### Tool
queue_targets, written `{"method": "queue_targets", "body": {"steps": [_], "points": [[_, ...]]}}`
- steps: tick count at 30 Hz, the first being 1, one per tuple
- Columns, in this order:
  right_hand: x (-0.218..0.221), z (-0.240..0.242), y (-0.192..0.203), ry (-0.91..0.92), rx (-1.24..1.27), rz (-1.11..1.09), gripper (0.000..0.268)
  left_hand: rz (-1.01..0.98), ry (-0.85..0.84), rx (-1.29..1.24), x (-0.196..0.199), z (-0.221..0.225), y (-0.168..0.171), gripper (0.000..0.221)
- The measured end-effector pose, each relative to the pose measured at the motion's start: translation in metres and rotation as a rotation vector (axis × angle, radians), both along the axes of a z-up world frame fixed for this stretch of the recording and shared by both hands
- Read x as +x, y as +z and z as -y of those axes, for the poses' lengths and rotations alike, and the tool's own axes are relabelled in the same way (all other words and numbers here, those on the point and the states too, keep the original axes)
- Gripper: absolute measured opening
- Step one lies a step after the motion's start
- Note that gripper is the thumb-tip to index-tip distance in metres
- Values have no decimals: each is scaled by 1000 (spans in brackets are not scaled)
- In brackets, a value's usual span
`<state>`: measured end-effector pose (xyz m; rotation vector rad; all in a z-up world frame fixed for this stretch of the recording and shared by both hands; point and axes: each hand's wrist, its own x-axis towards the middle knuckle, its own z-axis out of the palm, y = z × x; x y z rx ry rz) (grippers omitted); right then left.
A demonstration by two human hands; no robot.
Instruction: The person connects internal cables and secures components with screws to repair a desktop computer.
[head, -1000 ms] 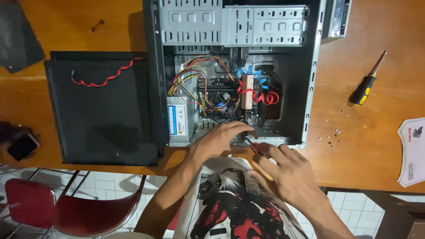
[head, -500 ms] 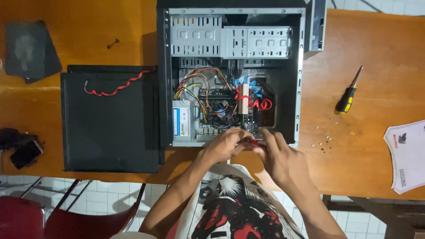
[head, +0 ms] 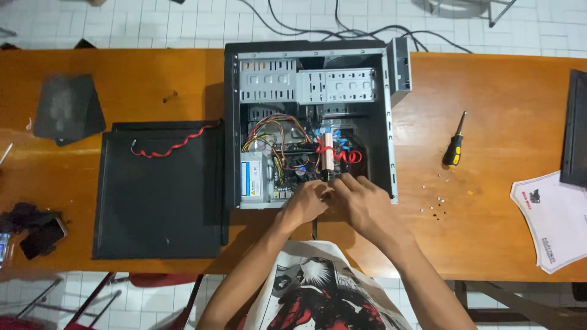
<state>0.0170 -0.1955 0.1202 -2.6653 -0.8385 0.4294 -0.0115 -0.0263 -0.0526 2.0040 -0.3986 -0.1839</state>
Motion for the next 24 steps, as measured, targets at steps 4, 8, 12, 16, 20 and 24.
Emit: {"method": "queue_targets", "body": {"steps": [4,8,12,16,20,24], "points": [[-1,-13,18,87,216,300,41,-54,-4,87,6,-3,25,16],[-2,-12,15,-56,10,-1,34,-121,-108,77,7,-6,14,17],[-1,-1,-6,-29,5,20,22,-79,-192,55,11,-11,8,20],[-1,-9,17,101,282,289,31,-102,-167,50,12,-11,16,19],[-3,-13,9,-30,78,83,25,-129,-125,104,12,-7,-18,15],[-1,-6,-8,58,113,25,20,-30,-144,118,12,-8,3,21]]}}
